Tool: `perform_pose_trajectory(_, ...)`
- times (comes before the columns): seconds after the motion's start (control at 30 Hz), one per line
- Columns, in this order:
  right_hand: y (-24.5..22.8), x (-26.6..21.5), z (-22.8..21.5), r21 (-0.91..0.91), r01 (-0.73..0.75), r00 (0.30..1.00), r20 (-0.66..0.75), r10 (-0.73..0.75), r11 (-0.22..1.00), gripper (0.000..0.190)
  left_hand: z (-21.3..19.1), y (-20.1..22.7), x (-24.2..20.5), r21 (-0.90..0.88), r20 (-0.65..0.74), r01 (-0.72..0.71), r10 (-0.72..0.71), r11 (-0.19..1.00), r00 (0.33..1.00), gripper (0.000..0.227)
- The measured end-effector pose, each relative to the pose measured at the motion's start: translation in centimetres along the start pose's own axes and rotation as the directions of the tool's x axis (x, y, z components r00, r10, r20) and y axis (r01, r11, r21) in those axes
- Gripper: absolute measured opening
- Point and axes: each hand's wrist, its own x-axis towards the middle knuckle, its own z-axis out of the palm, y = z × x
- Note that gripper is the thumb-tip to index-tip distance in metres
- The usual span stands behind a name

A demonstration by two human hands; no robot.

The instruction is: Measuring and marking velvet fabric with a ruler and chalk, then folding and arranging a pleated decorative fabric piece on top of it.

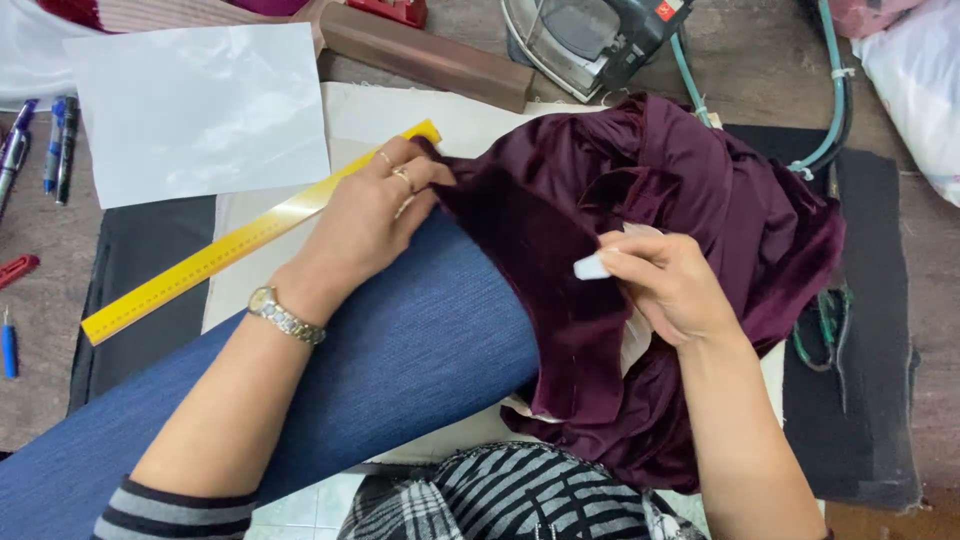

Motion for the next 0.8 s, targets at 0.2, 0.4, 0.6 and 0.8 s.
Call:
perform_pose_trajectory(0.2, 1.8, -7.9, -5.2, 0.159, 0.064, 0.991, 0.105, -0.081, 0.985, 0.01, -0.6, 6.6, -0.3, -0.241, 0.027, -0.126, 0.137, 0.962, 0.99, 0.018)
perform_pose_trajectory(0.4, 2.2, -10.8, -0.3, 0.129, -0.068, 0.99, 0.133, 0.051, 0.989, 0.009, -0.3, 7.8, -2.1, -0.137, -0.035, 0.223, -0.229, 0.965, 0.973, 0.035)
perform_pose_trajectory(0.6, 3.5, -11.4, -2.0, 0.225, -0.149, 0.978, 0.18, 0.109, 0.963, 0.011, 1.0, 5.4, -2.9, 0.08, 0.016, 0.162, -0.164, 0.984, 0.986, 0.045)
perform_pose_trajectory(0.8, 5.8, -10.8, -4.5, 0.346, 0.076, 0.986, 0.113, -0.122, 0.935, 0.012, 3.1, 5.6, -0.1, 0.145, 0.016, 0.158, -0.162, 0.977, 0.987, 0.055)
